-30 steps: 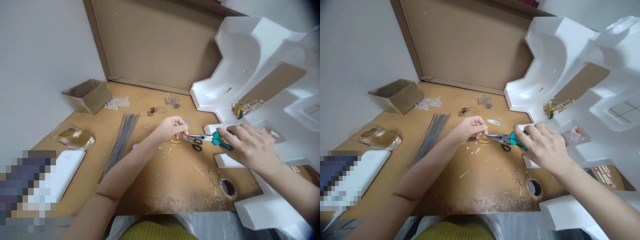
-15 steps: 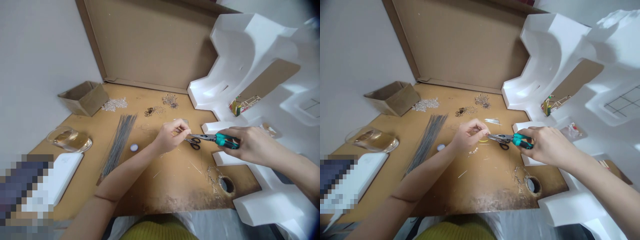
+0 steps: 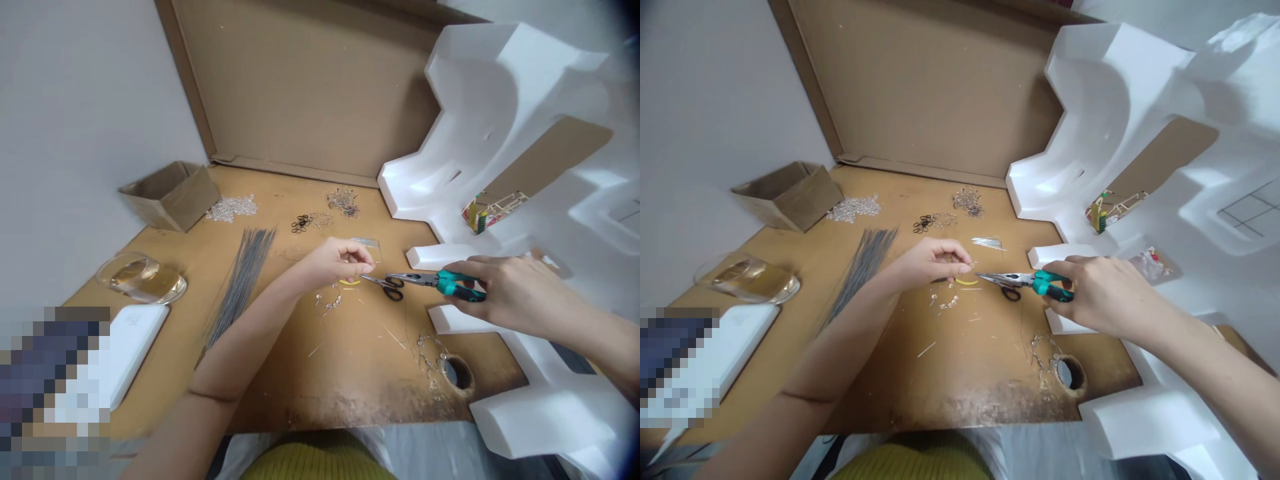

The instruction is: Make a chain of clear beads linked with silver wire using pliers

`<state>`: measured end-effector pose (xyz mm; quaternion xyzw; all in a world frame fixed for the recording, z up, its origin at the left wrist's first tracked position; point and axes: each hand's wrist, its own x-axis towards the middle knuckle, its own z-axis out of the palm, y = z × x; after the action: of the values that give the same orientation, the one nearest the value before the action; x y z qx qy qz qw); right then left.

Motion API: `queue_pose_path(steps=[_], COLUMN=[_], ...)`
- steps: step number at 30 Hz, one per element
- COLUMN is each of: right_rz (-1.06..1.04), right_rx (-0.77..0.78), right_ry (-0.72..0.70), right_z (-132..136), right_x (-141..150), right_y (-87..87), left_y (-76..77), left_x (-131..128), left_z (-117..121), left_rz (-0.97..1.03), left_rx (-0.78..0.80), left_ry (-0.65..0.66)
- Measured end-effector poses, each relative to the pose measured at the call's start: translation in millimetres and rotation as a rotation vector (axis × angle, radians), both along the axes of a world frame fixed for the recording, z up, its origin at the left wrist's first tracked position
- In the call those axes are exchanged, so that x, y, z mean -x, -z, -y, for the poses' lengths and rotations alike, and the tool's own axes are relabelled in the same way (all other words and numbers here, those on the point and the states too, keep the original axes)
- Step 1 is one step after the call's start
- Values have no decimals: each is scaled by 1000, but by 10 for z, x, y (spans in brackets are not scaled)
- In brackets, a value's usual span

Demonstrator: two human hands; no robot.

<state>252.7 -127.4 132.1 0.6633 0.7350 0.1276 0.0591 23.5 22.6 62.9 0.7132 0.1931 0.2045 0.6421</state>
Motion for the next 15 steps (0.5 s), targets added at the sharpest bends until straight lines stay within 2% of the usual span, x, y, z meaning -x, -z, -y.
queue_pose_path(steps=[3,7,12,15], right_rz=[-24,-23,73,126], right_rx=[17,26,-76,-159], right_ry=[44,9,-23,-98], right_z=[-18,-15,30,41], right_x=[10,26,41,66], right_y=[1,-21,-46,-52], left_y=[6,17,51,67], left_x=[3,-1,-12,-16], left_z=[-9,-38,-83,-91], left_rz=[16,-8,-52,-65], left_rx=[15,38,62,80], left_ry=[-3,-19,-18,-2])
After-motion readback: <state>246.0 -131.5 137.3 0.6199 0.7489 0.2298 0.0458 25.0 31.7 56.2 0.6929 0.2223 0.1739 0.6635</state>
